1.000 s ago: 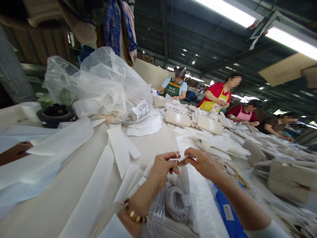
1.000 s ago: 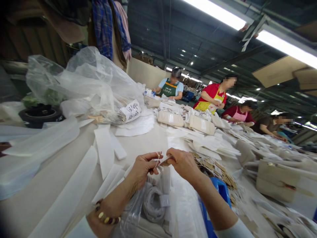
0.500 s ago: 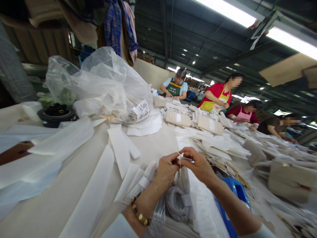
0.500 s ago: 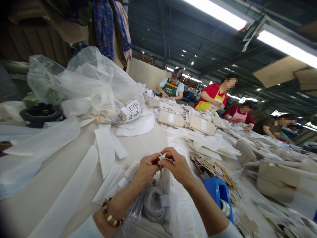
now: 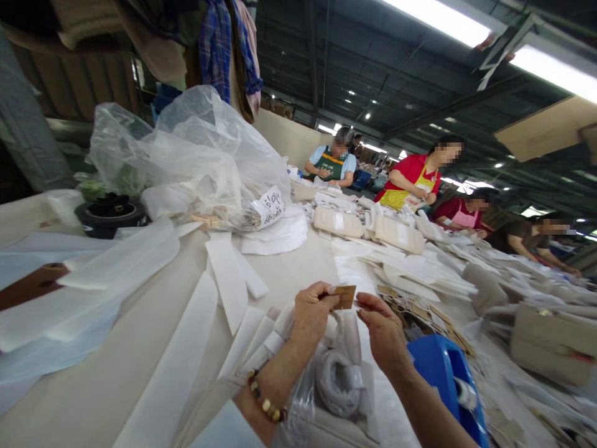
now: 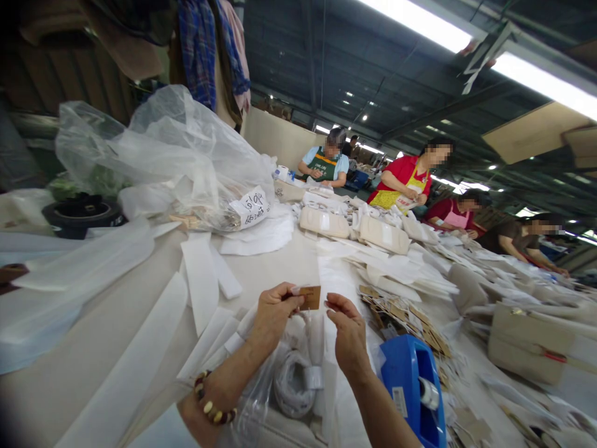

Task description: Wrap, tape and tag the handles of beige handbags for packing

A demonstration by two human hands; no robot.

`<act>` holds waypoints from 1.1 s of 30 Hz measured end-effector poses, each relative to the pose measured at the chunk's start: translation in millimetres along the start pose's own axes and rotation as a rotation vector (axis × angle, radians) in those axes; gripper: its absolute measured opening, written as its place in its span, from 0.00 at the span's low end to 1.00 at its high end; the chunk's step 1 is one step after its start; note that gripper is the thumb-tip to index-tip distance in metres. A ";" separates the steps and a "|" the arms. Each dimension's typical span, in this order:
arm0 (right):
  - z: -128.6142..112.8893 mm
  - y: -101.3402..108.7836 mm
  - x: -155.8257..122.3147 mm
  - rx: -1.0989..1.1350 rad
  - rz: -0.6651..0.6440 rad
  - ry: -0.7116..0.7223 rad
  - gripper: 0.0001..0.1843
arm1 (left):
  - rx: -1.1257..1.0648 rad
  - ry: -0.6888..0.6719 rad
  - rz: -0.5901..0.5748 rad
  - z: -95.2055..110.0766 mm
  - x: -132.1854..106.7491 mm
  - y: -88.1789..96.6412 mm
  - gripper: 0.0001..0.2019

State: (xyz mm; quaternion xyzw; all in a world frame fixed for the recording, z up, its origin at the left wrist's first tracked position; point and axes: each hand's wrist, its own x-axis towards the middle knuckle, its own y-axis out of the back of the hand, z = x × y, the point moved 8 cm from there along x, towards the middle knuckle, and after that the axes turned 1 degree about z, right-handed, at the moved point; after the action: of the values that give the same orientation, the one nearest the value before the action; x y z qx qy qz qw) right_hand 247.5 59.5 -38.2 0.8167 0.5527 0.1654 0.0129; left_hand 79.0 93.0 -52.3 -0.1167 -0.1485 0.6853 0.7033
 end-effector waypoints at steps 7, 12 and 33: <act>-34.8 -24.3 -2.0 0.041 -0.253 -0.046 0.19 | 0.072 -0.073 -0.036 13.3 0.0 1.4 0.05; -34.2 -19.3 11.3 0.173 -0.090 -0.080 0.11 | 0.416 -0.216 -0.143 12.9 -6.5 -9.4 0.10; 32.8 46.8 -153.7 -0.360 -0.111 -0.124 0.34 | 1.052 -0.331 -0.438 -5.7 -23.0 -34.0 0.12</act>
State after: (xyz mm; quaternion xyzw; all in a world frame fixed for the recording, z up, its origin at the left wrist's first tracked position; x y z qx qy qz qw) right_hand 247.6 -92.8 -99.0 0.7781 0.5565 0.2101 0.2018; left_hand 112.2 69.1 -46.2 0.3893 0.0830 0.5148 0.7593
